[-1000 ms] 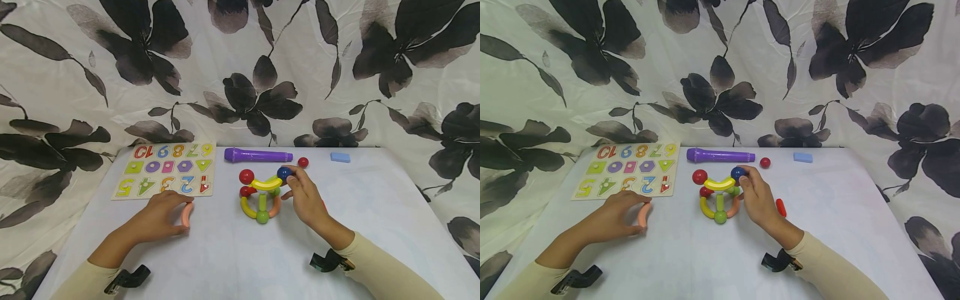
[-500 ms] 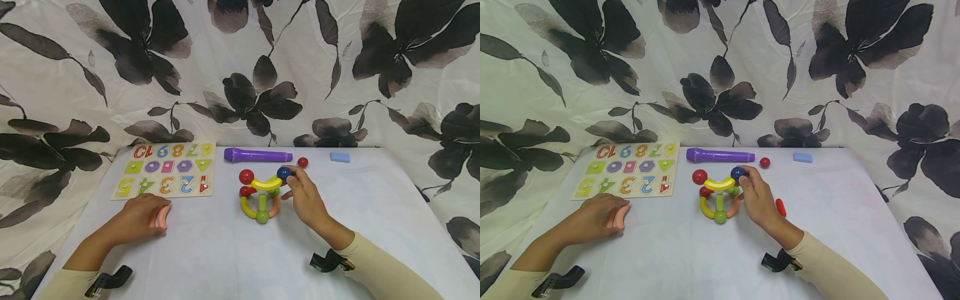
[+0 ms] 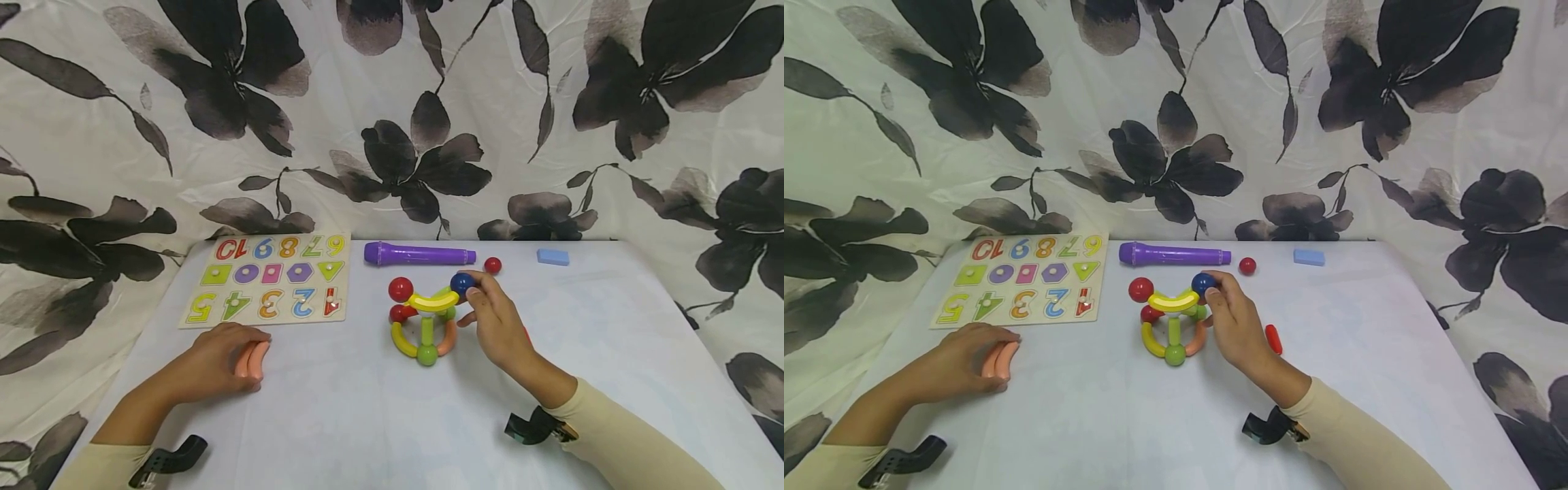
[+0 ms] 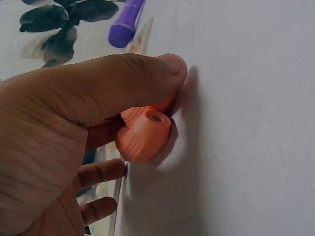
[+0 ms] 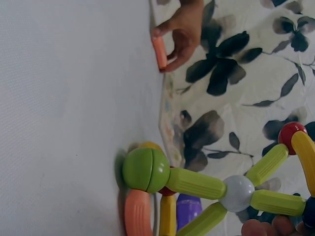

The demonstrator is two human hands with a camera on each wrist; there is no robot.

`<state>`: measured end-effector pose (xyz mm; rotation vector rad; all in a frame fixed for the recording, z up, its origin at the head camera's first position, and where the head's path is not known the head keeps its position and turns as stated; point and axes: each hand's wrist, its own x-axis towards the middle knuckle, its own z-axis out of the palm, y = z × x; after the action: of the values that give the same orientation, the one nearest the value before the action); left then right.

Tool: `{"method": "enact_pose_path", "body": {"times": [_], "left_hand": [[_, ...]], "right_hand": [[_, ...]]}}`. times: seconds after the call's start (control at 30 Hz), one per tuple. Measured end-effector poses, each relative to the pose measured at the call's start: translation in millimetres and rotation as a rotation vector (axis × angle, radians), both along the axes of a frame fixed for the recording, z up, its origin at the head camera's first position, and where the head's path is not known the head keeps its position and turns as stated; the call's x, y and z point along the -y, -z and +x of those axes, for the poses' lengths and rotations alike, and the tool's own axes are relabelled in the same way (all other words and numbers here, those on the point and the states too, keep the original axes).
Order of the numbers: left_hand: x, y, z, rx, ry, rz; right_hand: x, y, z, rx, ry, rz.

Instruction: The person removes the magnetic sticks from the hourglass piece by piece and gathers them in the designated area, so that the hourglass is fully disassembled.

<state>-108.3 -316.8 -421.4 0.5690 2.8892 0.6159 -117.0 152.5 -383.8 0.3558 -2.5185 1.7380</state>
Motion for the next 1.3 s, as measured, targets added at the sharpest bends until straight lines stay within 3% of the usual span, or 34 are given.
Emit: {"method": "enact_pose_path", "body": {"times": [0.17,0.3,0.43,0.57,0.67,0.83,1.1,1.3], "left_hand": [[-4,-6.0,0.6,0.038,-0.028,-0.034],[-14,-15.6,0.4,0.012,-0.039,-0.031],[-40,-30.8,1.3,-0.013,-0.063,0.065],[-72,-48.6,3.0,-0.086,-0.075,0.162],[-93,-56.6,1.7,-0.175,-0.037,0.225],[-128,-62.7,-5.9,-0.234,0.048,0.361],[-181,-62.2,-11.8,-0.188,0.177,0.488],[-207,-58.9,-21.1,-0.192,0.165,0.56]], "right_hand": [[0,0.6,-0.1,0.001,-0.002,-0.005],[0,1.3,-0.4,-0.005,0.002,-0.004],[0,0.7,-0.1,-0.018,0.013,0.006],[0,0.6,0.0,-0.008,0.01,-0.003],[0,1.1,-0.1,0.003,0.005,-0.009],[0,1.0,-0.3,-0.003,-0.001,-0.009],[-1,-0.1,-0.2,0.002,-0.02,-0.04],[1,-2.8,-0.1,0.042,-0.016,-0.052]]}}
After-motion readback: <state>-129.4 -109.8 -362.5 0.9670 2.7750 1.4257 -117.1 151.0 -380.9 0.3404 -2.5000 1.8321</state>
